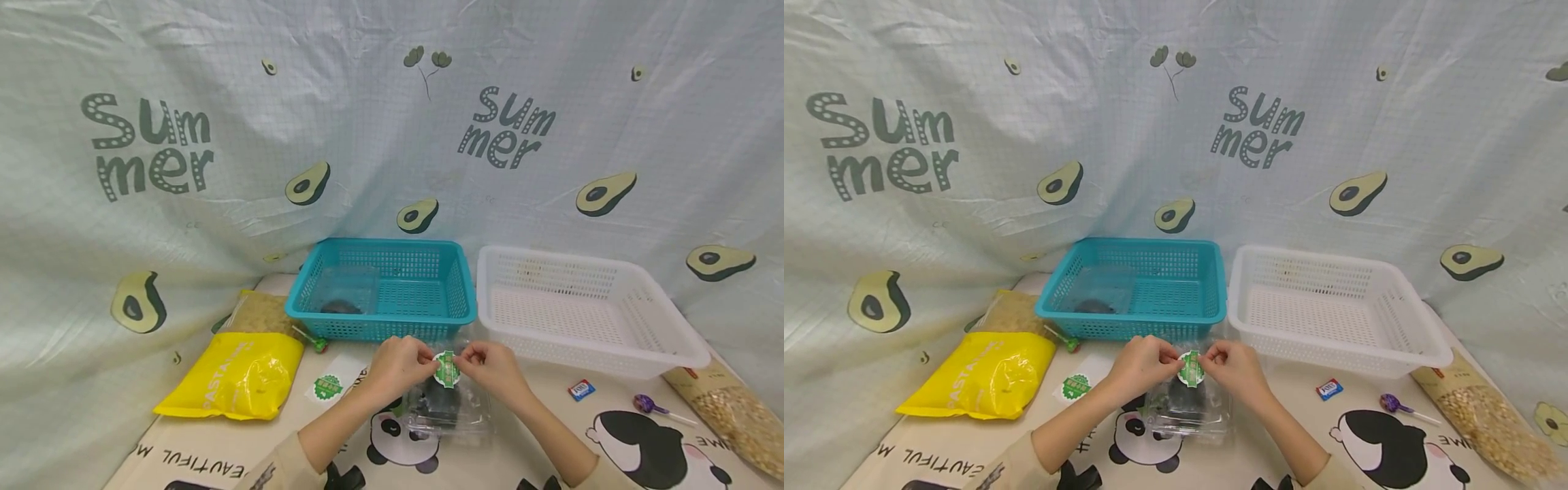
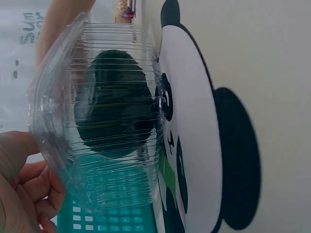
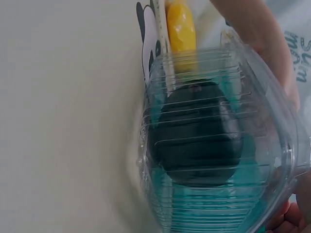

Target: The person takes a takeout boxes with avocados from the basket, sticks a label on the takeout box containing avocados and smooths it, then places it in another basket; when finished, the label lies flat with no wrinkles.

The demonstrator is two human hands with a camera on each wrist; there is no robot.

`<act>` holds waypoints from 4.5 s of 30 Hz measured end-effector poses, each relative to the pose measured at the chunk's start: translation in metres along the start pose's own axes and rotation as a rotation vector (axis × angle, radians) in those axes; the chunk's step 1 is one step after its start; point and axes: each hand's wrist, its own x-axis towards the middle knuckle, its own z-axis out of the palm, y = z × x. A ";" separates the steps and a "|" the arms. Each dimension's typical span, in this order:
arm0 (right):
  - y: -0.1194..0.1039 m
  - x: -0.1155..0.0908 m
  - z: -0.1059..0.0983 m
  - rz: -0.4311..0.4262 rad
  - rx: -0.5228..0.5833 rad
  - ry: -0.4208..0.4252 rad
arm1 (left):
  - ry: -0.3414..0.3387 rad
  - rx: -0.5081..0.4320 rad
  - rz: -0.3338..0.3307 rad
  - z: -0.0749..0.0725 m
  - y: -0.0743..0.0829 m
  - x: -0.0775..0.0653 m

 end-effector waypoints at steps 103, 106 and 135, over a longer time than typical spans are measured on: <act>0.102 0.060 -0.124 0.049 -0.384 -0.217 | -0.314 0.398 0.319 0.054 0.075 0.130; 0.093 0.063 -0.116 -0.050 -0.433 -0.098 | -0.245 0.361 0.410 0.041 0.059 0.122; -0.056 0.150 0.086 -0.071 -0.134 -0.564 | -0.139 0.264 -0.445 -0.086 -0.115 0.049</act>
